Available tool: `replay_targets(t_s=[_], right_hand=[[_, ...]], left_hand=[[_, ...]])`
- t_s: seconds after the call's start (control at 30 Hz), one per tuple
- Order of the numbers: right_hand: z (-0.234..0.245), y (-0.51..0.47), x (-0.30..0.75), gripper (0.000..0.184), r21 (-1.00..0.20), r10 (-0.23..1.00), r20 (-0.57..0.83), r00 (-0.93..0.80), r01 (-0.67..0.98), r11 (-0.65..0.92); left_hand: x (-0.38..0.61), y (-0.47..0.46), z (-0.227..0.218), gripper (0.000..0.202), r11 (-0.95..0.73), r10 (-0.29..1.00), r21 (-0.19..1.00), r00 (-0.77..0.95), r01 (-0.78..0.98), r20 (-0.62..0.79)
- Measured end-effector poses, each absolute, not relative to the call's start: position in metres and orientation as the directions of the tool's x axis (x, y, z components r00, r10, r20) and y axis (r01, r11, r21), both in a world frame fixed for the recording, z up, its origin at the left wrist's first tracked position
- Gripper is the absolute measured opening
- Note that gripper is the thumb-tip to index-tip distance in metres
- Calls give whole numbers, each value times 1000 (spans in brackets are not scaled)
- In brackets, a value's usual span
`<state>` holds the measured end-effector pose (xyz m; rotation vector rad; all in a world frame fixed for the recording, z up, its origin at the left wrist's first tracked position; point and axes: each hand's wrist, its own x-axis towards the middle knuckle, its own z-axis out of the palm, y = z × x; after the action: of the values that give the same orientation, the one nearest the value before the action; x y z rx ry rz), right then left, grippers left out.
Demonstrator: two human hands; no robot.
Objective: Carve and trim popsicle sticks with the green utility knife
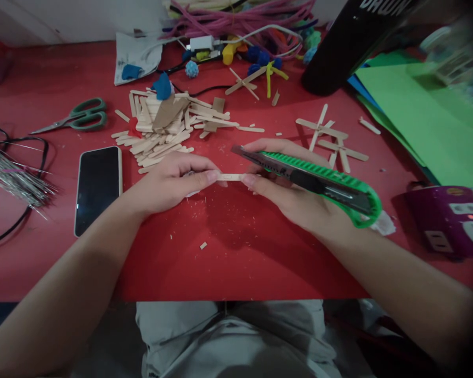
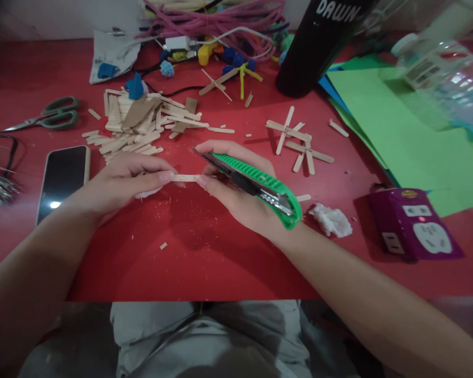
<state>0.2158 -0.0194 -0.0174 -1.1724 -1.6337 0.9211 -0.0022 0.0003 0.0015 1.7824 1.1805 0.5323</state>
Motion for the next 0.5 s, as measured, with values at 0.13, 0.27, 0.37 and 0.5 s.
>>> replay_targets(t_s=[0.13,0.27,0.37,0.5], right_hand=[[-16,-22,216,29,-918,967,216,-139,308,249],[-18,-22,217,30,-928,966,207,-157,282,245],[-21,-20,220,33,-946,960,192,-204,223,237],[-26,-17,223,37,-963,951,175,-255,157,219]], left_hand=[[-1,-1,2,28,-191,891,838,448,511,-70],[-3,0,0,28,-200,889,852,454,484,-49],[-5,0,0,28,-178,880,882,472,436,-55],[-7,0,2,28,-154,873,906,484,394,-62]])
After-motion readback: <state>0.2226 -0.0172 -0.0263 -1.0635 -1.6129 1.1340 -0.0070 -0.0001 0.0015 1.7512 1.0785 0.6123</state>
